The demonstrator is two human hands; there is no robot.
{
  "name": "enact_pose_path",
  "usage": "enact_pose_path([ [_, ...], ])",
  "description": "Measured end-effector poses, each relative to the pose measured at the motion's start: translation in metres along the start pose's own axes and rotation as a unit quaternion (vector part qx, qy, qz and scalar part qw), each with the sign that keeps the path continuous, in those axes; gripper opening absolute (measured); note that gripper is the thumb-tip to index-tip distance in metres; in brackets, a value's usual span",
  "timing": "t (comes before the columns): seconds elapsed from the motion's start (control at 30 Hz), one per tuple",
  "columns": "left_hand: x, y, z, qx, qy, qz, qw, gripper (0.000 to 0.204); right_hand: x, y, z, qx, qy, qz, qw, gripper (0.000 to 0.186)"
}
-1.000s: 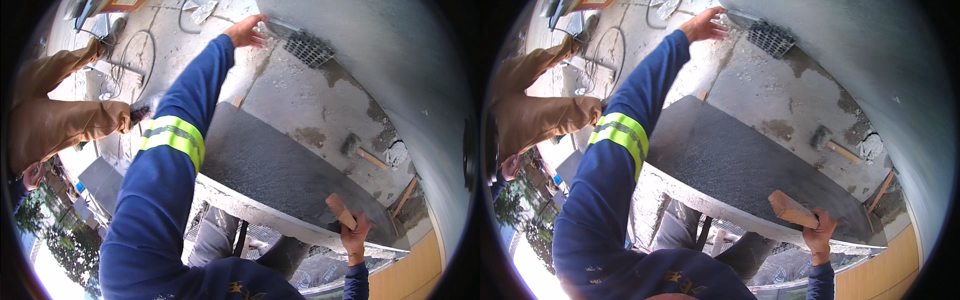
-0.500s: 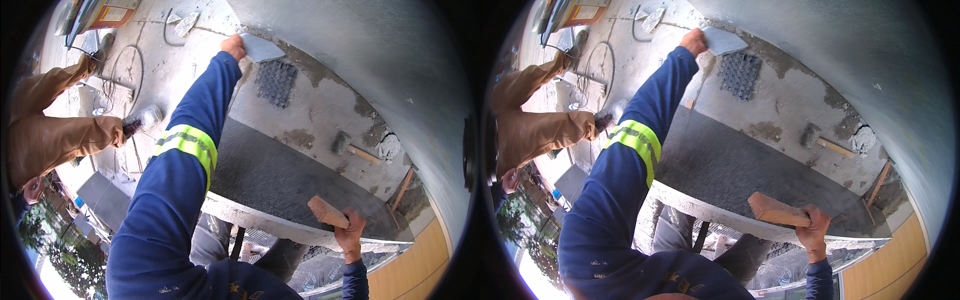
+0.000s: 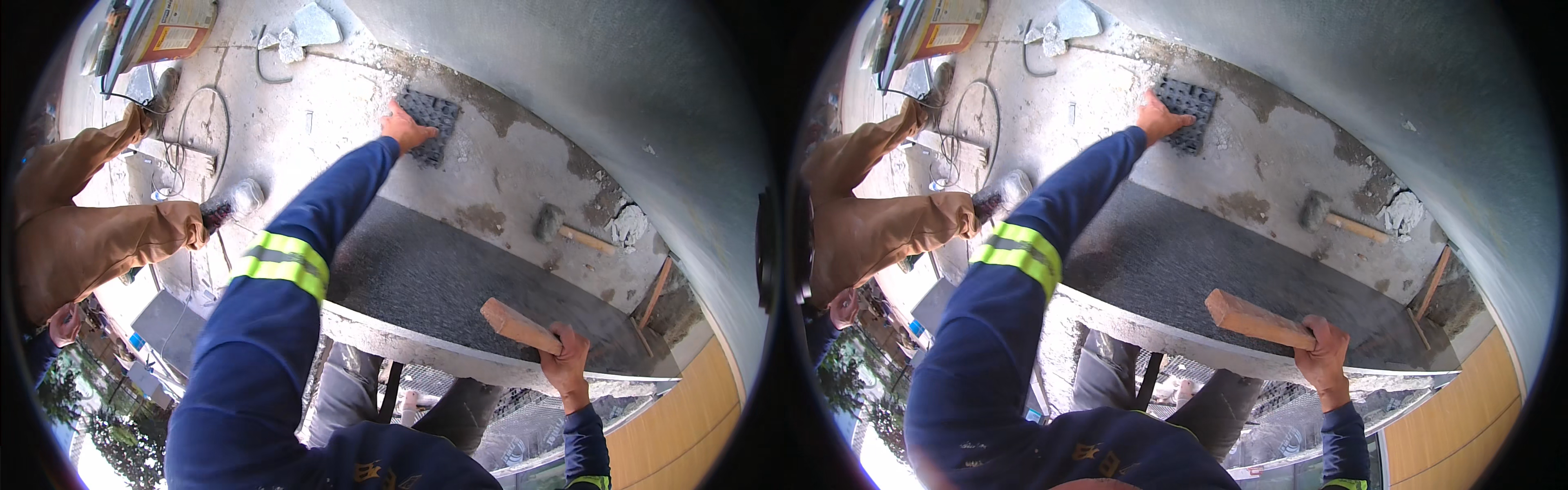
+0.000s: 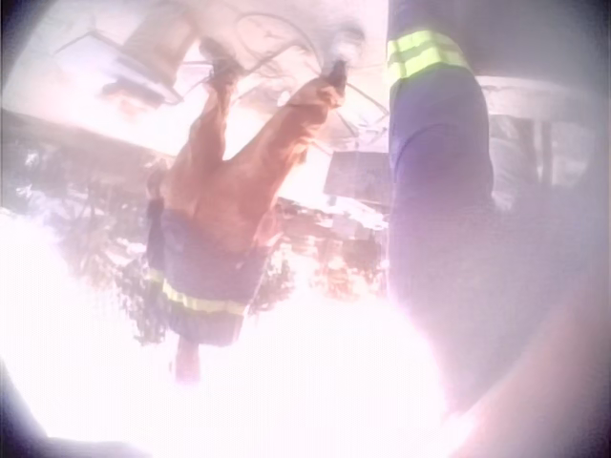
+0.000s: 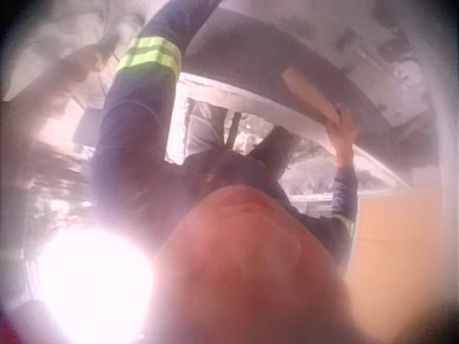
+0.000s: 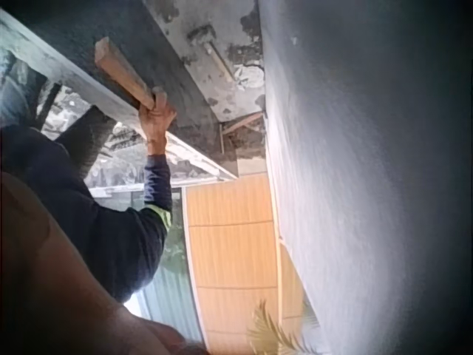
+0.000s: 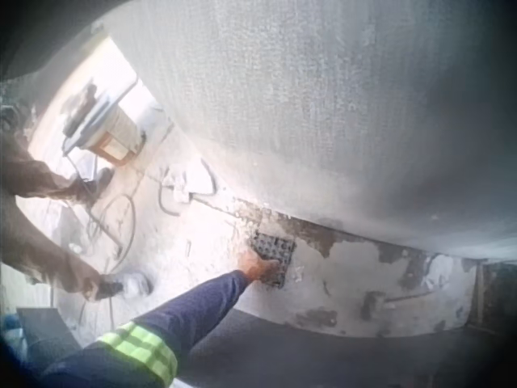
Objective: The person uses a spirit level to check the alignment of a metal trim on a concrete ledge. They then place a large stone tile onto the ledge and use a wooden block to tap it into position. The person also handles a small piece of metal mesh.
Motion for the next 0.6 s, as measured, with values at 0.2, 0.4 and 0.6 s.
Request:
enact_pose_path([
  [0.2, 0.014, 0.005, 0.008, -0.082, -0.040, -0.417, 0.904, 0.048, 0.002, 0.002, -0.001, 0.004, 0.002, -0.009, 1.000, 0.025],
  [0.4, 0.046, -0.069, 0.041, -0.163, -0.051, -0.538, 0.826, 0.031, 0.002, 0.002, 0.000, -0.012, -0.009, -0.002, 1.000, 0.026],
  [0.6, 0.080, -0.062, 0.007, -0.154, -0.035, -0.798, 0.581, 0.067, -0.009, 0.000, 0.005, -0.071, 0.004, -0.010, 0.997, 0.026],
])
Point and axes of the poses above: each hand's wrist, its own z-axis towards the middle knuckle, its own y-axis out of the palm, x = y × z, the point moved 8 cm from there along z, towards the middle knuckle, and after that the axes turned 3 degrees about -x, right-handed, at the moved point
